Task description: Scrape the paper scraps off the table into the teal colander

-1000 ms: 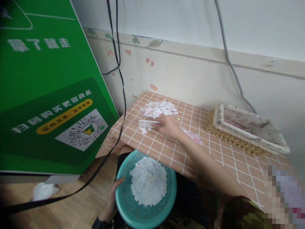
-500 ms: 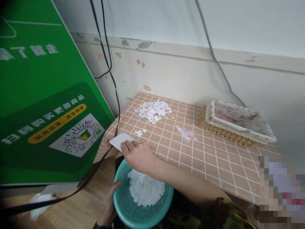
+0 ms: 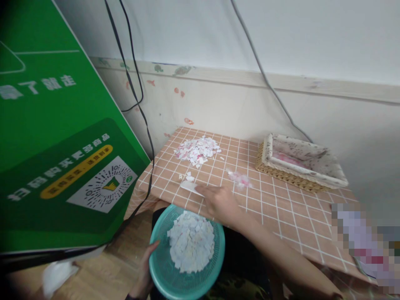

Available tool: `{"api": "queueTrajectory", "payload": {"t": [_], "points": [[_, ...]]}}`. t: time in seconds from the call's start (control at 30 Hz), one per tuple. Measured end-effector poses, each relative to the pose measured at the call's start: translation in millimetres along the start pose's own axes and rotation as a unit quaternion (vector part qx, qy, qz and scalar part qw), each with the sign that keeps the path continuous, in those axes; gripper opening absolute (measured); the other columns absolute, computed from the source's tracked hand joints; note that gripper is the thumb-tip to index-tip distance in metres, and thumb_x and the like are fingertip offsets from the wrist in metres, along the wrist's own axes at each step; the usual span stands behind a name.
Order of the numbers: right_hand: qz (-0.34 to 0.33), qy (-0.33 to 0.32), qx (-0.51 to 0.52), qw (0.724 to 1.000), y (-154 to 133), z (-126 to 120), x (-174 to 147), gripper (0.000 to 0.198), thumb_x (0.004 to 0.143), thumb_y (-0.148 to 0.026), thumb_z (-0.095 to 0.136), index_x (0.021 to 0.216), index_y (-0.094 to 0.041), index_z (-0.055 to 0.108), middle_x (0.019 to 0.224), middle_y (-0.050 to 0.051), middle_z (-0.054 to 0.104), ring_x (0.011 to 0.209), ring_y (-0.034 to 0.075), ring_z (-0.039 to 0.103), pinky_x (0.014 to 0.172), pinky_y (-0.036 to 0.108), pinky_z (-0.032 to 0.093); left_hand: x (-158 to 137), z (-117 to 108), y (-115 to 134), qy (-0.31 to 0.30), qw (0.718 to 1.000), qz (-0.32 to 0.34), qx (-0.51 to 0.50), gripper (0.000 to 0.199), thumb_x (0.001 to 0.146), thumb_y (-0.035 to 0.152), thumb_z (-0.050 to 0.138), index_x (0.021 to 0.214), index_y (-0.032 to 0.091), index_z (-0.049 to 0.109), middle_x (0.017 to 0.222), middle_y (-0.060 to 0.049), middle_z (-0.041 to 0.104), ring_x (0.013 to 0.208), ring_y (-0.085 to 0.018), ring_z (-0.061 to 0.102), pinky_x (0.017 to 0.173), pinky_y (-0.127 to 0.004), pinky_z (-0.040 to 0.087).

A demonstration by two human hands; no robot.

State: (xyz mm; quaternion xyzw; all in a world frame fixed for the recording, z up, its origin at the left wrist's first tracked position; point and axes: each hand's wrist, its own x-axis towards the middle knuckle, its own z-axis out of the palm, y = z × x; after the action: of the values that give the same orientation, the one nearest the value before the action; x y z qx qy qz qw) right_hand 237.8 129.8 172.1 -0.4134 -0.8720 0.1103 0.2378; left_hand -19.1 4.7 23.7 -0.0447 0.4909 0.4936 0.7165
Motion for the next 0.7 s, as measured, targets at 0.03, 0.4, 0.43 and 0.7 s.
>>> {"api": "queueTrajectory", "payload": {"t": [0.03, 0.4, 0.43, 0.7], "points": [[0.025, 0.020, 0.010, 0.999, 3.9, -3.7, 0.6, 0.041, 0.085, -0.012, 0.042, 0.122, -0.021, 0.056, 0.111, 0.006, 0.066, 0.091, 0.018, 0.065, 0.078, 0.031, 0.051, -0.6, 1.5, 0.2, -0.001, 1.000, 0.004, 0.000, 0.028, 0.068, 0.029, 0.066, 0.087, 0.009, 0.072, 0.087, -0.012, 0.074, 0.089, -0.031, 0.067, 0.084, -0.043, 0.049], [0.071, -0.015, -0.004, 0.997, 17.8, -18.9, 39.9, 0.038, 0.082, -0.014, 0.049, 0.115, -0.026, 0.063, 0.090, 0.004, 0.072, 0.076, 0.018, 0.066, 0.068, 0.028, 0.048, -23.7, 22.3, 19.0, 0.029, 0.998, 0.053, -0.014, 0.027, 0.067, 0.029, 0.066, 0.086, 0.011, 0.070, 0.080, -0.009, 0.074, 0.081, -0.030, 0.068, 0.077, -0.043, 0.051], [0.067, -0.022, 0.003, 0.998, 18.6, -20.4, 38.8, 0.037, 0.082, -0.014, 0.049, 0.114, -0.025, 0.063, 0.088, 0.005, 0.072, 0.075, 0.018, 0.067, 0.067, 0.027, 0.048, -25.4, 22.8, 22.0, 0.033, 0.998, 0.055, -0.018, 0.025, 0.066, 0.028, 0.067, 0.085, 0.011, 0.070, 0.078, -0.008, 0.074, 0.079, -0.029, 0.068, 0.077, -0.042, 0.051], [0.035, -0.020, 0.055, 0.998, 9.2, -12.3, 18.7, 0.045, 0.079, -0.007, 0.047, 0.117, -0.025, 0.061, 0.108, 0.005, 0.067, 0.092, 0.020, 0.065, 0.079, 0.033, 0.052, -37.0, 36.4, 45.3, 0.049, 0.997, 0.065, 0.000, 0.023, 0.064, 0.026, 0.068, 0.082, 0.011, 0.070, 0.076, -0.007, 0.074, 0.074, -0.023, 0.068, 0.077, -0.035, 0.050]]}}
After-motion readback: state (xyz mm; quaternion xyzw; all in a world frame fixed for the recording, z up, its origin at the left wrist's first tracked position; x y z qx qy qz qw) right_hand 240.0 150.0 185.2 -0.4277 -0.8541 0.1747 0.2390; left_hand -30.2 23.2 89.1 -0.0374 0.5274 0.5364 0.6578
